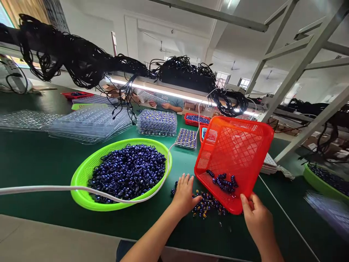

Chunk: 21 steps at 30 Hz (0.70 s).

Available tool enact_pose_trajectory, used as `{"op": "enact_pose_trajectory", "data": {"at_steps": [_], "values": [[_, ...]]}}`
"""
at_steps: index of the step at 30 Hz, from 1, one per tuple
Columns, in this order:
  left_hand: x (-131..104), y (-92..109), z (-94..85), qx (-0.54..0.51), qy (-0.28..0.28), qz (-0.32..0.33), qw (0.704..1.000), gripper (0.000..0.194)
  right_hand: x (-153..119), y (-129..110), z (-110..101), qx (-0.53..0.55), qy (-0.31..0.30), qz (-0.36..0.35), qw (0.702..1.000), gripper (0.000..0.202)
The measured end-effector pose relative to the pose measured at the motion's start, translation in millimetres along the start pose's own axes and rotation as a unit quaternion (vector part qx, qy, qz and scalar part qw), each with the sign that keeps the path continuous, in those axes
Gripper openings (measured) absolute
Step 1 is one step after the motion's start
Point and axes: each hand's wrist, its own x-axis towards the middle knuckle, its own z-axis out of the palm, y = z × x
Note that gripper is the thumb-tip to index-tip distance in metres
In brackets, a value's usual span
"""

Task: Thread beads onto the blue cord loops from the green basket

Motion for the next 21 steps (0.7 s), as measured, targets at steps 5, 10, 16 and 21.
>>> {"op": "enact_pose_trajectory", "data": {"at_steps": [5, 10, 16, 21], "values": [[12.6, 25.3, 18.3, -0.017, 0.039, 0.126, 0.991, 0.063, -3.4, -7.2, 9.8, 0.020, 0.000, -0.010, 1.000, 0.036], [36.1, 61.6, 34.9, 0.002, 0.046, 0.235, 0.971, 0.059, -12.7, -8.5, 16.9, 0.049, -0.015, -0.001, 0.999, 0.039], [71.1, 71.7, 28.7, 0.120, 0.010, 0.255, 0.959, 0.039, -16.7, -6.0, 13.9, 0.067, -0.003, -0.001, 0.998, 0.041], [92.8, 49.3, 20.0, 0.177, -0.017, 0.234, 0.956, 0.034, -15.7, -1.0, 7.6, 0.081, -0.001, 0.022, 0.996, 0.042]]}}
